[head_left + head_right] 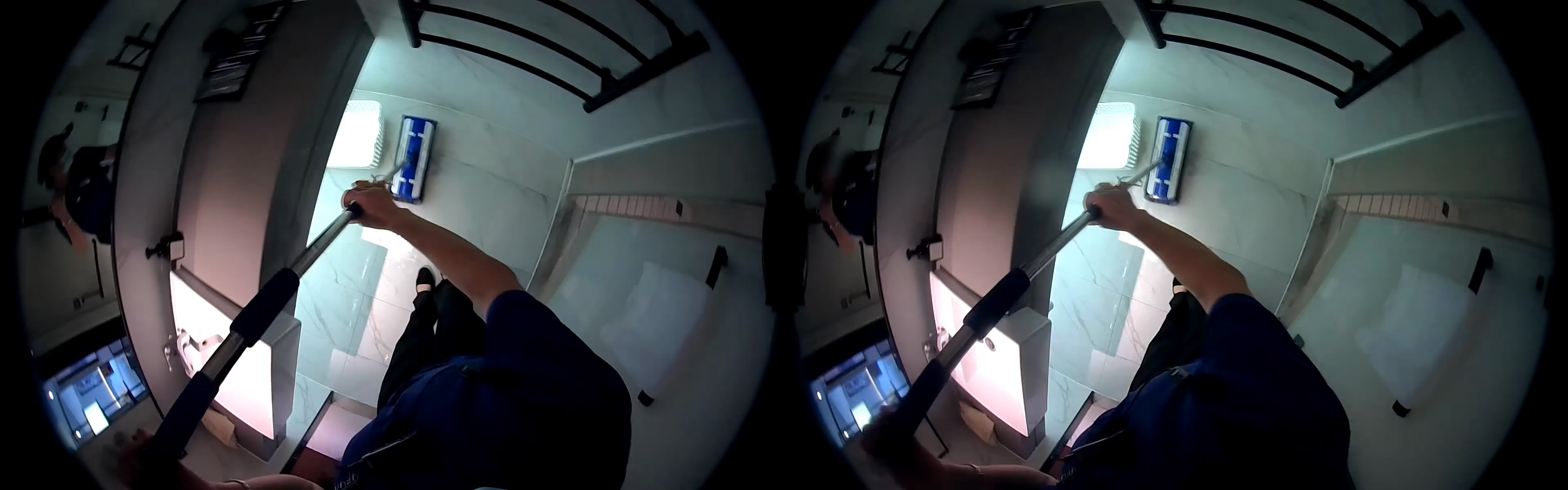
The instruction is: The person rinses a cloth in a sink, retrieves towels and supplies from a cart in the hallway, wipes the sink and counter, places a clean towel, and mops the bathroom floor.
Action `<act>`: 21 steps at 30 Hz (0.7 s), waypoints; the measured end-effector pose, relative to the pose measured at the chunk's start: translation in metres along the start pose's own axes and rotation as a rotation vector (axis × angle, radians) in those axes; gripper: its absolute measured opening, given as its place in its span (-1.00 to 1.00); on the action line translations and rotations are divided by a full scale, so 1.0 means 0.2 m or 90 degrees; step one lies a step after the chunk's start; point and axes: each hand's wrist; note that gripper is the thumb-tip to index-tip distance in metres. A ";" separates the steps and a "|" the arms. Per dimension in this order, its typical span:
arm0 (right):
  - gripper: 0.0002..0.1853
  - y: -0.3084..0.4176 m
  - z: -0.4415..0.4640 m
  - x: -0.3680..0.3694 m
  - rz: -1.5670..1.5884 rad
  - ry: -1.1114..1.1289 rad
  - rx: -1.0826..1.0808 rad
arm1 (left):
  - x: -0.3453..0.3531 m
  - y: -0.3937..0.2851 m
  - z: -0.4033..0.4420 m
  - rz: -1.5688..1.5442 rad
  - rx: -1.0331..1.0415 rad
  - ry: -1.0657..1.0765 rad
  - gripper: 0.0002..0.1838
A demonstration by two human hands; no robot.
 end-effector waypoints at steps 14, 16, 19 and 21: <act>-0.80 -0.14 -0.63 -0.05 -0.014 -0.143 0.369 | -0.28 0.48 -0.08 -0.133 -0.207 -0.044 -0.88; -0.74 -0.12 -0.85 0.00 -0.027 -0.212 0.395 | -0.28 0.53 -0.13 -0.151 -0.232 0.011 -0.76; -0.75 0.06 -1.17 0.03 -0.113 -0.296 0.431 | -0.37 0.57 -0.14 -0.310 -0.308 0.143 -0.78; -0.75 0.21 -1.45 0.10 -0.123 -0.376 0.462 | -0.36 0.53 -0.24 -0.403 -0.276 0.352 -0.79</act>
Point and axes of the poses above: each hand's wrist, its own z-axis towards the middle knuckle, its own x-axis out of the palm, y = z × x, and after that the axes turned 7 degrees about -z, right-handed
